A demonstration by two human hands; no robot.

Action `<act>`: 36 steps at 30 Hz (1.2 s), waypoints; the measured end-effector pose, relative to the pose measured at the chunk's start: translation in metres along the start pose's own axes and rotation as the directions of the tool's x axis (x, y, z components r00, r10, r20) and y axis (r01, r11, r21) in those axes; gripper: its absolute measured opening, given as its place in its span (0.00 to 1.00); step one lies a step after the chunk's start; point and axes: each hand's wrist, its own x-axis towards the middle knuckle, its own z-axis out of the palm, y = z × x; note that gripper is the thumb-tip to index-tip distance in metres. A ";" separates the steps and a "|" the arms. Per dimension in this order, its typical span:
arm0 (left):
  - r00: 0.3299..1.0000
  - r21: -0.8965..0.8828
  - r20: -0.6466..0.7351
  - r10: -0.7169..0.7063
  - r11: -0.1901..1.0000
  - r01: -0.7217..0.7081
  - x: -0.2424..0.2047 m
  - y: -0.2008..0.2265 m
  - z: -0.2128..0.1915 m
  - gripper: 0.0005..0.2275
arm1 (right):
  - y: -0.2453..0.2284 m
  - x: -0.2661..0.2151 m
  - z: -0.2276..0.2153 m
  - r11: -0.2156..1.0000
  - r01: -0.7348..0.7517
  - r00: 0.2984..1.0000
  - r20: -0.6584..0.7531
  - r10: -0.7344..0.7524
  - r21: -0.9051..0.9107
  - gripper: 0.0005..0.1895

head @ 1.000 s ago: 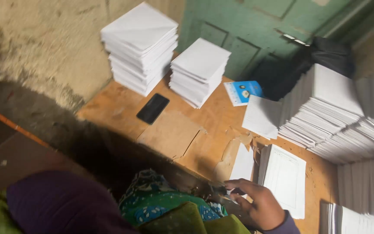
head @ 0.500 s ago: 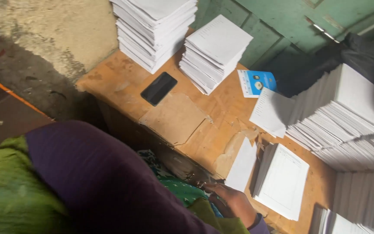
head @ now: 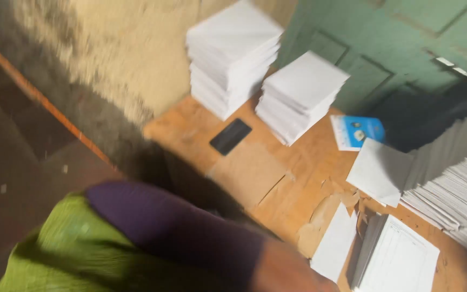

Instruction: The person sorts through a large stack of white papers on a wooden table, separating them into smaller piles. They handle the papers by hand, flipping through them and organizing them into distinct stacks on the table surface.

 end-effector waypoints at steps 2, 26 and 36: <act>0.990 0.071 0.130 -0.049 0.997 0.040 -0.024 -0.076 -0.024 0.21 | 0.012 -0.004 0.018 0.920 -0.247 0.958 -0.068 0.280 0.305 0.07; 0.285 0.105 -0.958 0.023 0.955 0.277 -0.074 -0.175 -0.068 0.14 | 0.033 0.007 -0.011 0.537 0.702 0.668 0.171 -0.724 -0.468 0.12; 0.175 0.110 -0.982 0.066 0.960 0.257 -0.038 -0.185 -0.134 0.06 | 0.081 0.002 -0.024 0.582 0.697 0.684 0.147 -0.715 -0.418 0.15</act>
